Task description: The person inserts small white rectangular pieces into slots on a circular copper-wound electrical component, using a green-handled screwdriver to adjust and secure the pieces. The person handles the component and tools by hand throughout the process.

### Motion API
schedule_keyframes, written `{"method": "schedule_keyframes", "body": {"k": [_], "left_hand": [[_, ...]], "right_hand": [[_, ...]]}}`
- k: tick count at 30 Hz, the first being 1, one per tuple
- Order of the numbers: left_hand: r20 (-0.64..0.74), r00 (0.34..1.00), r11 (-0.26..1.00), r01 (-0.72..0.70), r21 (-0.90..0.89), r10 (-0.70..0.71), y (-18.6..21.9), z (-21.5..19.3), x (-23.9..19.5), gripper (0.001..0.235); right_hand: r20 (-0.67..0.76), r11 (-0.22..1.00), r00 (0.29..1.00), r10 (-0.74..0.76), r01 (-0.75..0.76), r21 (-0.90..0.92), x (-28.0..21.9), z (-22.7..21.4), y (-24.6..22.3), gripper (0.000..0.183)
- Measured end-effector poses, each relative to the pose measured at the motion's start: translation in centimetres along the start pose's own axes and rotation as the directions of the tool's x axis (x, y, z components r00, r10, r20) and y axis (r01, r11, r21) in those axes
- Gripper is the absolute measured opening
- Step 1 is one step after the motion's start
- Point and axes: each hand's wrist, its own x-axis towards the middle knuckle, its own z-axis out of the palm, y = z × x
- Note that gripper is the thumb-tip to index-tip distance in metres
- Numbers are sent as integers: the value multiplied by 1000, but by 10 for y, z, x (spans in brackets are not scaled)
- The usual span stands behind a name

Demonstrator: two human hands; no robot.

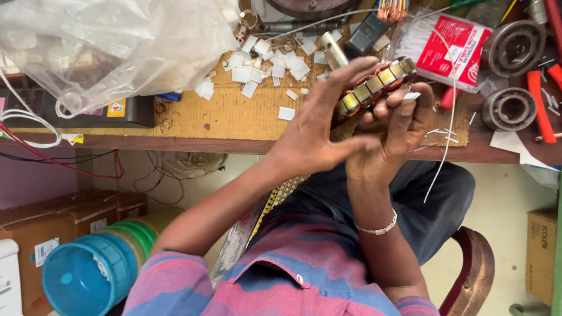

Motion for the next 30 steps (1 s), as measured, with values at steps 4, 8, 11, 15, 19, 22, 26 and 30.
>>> {"method": "schedule_keyframes", "body": {"k": [4, 8, 11, 15, 19, 22, 26, 30], "left_hand": [[-159, 984, 915, -7, 404, 78, -2, 21, -5, 67], [-123, 992, 937, 12, 348, 33, -11, 22, -5, 60], [-76, 975, 947, 220, 236, -207, -17, 13, -3, 59], [-44, 998, 997, 43, 66, -40, -16, 6, -1, 88], [-72, 992, 994, 99, -43, -102, -17, 5, 2, 95], [-105, 984, 990, 141, -12, -141, -16, 4, 9, 93], [-80, 993, 993, 92, 72, -86, -16, 1, 15, 100], [-10, 995, 995, 99, -12, -99, -19, -1, 7, 97]], "right_hand": [[114, 972, 982, -149, 167, -165, 5, -9, -20, 22], [260, 775, 858, -443, 513, -369, 19, -8, -44, 23], [419, 568, 781, -463, 624, -537, 21, 1, -48, 26], [595, 337, 770, -232, 637, -693, 7, 8, -44, 19], [598, 245, 777, -194, 629, -738, -4, 5, -31, 17], [617, 170, 761, -200, 647, -743, -4, 5, -24, 15], [585, 302, 753, -302, 657, -691, 0, 2, -24, 20], [615, 143, 751, -240, 654, -743, -1, -4, -28, 18]]}}
